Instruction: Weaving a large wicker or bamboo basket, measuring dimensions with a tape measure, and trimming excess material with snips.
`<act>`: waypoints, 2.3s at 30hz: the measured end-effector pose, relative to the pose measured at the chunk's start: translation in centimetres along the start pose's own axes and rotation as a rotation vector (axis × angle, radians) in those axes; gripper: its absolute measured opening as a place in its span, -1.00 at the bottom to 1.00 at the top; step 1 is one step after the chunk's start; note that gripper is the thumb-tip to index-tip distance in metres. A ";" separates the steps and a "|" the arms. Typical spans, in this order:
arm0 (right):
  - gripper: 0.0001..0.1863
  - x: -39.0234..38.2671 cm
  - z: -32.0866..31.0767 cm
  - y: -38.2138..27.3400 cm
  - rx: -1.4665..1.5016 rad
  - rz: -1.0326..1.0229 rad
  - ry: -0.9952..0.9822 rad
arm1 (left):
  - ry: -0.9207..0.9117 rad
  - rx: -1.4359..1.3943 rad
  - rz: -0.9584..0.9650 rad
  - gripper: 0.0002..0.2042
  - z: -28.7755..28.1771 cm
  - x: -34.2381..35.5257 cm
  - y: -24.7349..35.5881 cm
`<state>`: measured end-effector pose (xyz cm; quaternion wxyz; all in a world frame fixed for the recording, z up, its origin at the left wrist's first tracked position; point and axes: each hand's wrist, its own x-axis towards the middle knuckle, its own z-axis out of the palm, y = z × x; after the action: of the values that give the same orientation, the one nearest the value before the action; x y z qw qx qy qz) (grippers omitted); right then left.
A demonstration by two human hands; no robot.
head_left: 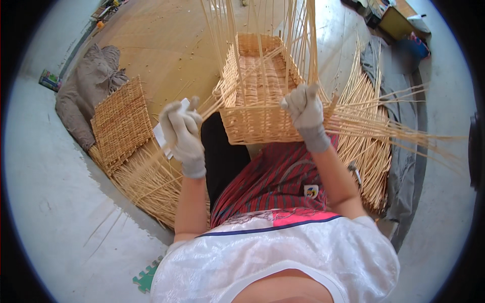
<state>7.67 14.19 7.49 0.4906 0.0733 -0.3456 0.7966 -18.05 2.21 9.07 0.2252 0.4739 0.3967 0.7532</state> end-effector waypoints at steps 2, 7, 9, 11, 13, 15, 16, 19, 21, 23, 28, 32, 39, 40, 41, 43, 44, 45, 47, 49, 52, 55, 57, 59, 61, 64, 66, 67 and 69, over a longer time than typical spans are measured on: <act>-0.60 -1.5 -1.3 0.2 -0.447 -0.123 0.067 | 0.037 0.055 0.086 -0.64 1.4 -3.3 -1.4; -0.81 -5.1 -1.3 -1.3 -0.853 0.025 0.500 | 0.212 0.108 -0.489 -0.42 4.3 -6.5 -5.2; -0.82 -5.2 -0.8 -2.1 -0.921 0.146 0.564 | 0.004 0.013 -0.420 -0.39 2.9 -3.0 -6.8; -0.82 -4.1 0.2 -2.2 -0.980 0.195 0.629 | -0.145 0.245 -0.422 -0.38 1.5 0.0 -8.7; -0.83 -1.5 1.7 -1.4 -1.168 0.220 0.853 | -0.388 0.039 -0.259 -0.33 1.0 1.8 -11.0; -0.81 2.9 3.6 -0.4 -1.412 -0.292 0.350 | -0.369 0.038 -0.251 -0.31 0.8 2.2 -12.6; -0.79 5.8 4.6 0.5 -1.565 -0.331 0.219 | -0.381 0.066 -0.256 -0.30 0.7 1.9 -12.9; -0.76 13.3 6.4 3.9 -2.003 -0.530 -0.041 | -0.268 0.012 -0.355 -0.34 1.3 0.8 -12.6; -0.73 14.6 6.4 4.0 -1.916 -0.485 0.074 | -0.155 -0.143 -0.435 -0.33 1.9 0.3 -11.8; -0.67 12.1 5.3 3.4 -1.670 -0.534 -0.019 | -0.112 -0.169 -0.359 -0.28 2.6 0.0 -11.7; -0.66 -3.7 1.7 3.0 -0.997 -0.508 0.105 | 0.011 -0.227 -0.307 -0.20 3.8 -1.1 -12.6; -0.67 -7.1 -1.2 0.0 -0.954 -0.205 0.768 | 0.167 0.039 -0.209 -0.29 5.1 -2.6 -9.2; -0.77 -5.3 1.9 -0.4 -0.970 -0.062 0.835 | -0.317 0.598 -0.081 -0.86 10.5 -1.2 -4.2; -0.76 -3.9 2.4 -0.3 -1.038 -0.055 0.877 | -0.449 0.497 -0.407 -0.79 11.0 -0.8 -4.7; -0.74 -1.1 2.1 -0.5 -1.356 -0.318 0.544 | -0.514 0.424 -0.661 -0.70 11.4 -0.1 -5.4; -0.69 3.3 1.5 -0.8 -1.892 -0.427 0.264 | -0.515 0.527 -0.718 -0.69 11.8 0.3 -6.3; -0.69 3.6 1.3 -1.2 -2.075 -0.398 0.213 | -0.497 0.557 -0.785 -0.68 11.9 0.2 -6.4; -0.68 4.2 0.7 -1.6 -2.136 -0.274 0.273 | -0.467 0.527 -0.785 -0.66 11.9 0.0 -6.2; -0.72 2.1 0.0 -2.7 -1.632 -0.544 0.316 | -0.414 0.547 -0.734 -0.67 12.1 -0.4 -5.4; -0.77 -2.2 -0.3 -4.0 -1.262 -0.594 0.470 | -0.355 0.609 -0.624 -0.64 12.6 -0.9 -4.4; -0.84 -6.7 -0.1 -6.0 -1.516 -0.182 0.837 | -0.265 0.740 0.188 -0.52 15.2 -2.2 -4.1; -0.59 -5.1 0.1 -8.8 -2.326 -0.463 0.496 | -0.746 0.948 0.136 -0.29 18.5 -5.0 -4.6; -0.53 -2.2 0.8 -10.5 -2.544 -0.496 0.710 | -0.794 1.111 0.078 -0.30 19.8 -5.6 -5.3; -0.47 -0.6 2.3 -10.5 -2.763 -0.577 0.896 | -0.865 1.248 -0.014 -0.30 20.3 -5.6 -6.0; -0.37 -0.6 4.2 -8.6 -2.211 -0.776 0.937 | -0.853 1.208 0.082 -0.34 19.7 -5.4 -6.5; -0.28 -1.6 6.5 -1.7 -1.392 -0.258 0.385 | -0.930 1.190 0.143 -0.43 15.7 -5.9 -6.1; -0.26 0.5 5.9 2.5 -1.007 -0.216 0.344 | -0.542 0.697 0.033 -0.50 11.8 -7.2 -5.2; -0.19 2.2 5.0 4.0 -1.065 0.024 0.451 | -0.399 0.680 0.074 -0.51 9.7 -7.6 -4.8; -0.11 5.3 3.4 6.5 -1.069 0.252 0.573 | -0.272 0.806 0.024 -0.45 6.1 -7.3 -4.5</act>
<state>-1.22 14.09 9.32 0.4348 -0.4410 -0.5572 0.5531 -9.50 2.00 2.94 0.0634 0.6235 0.6207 0.4711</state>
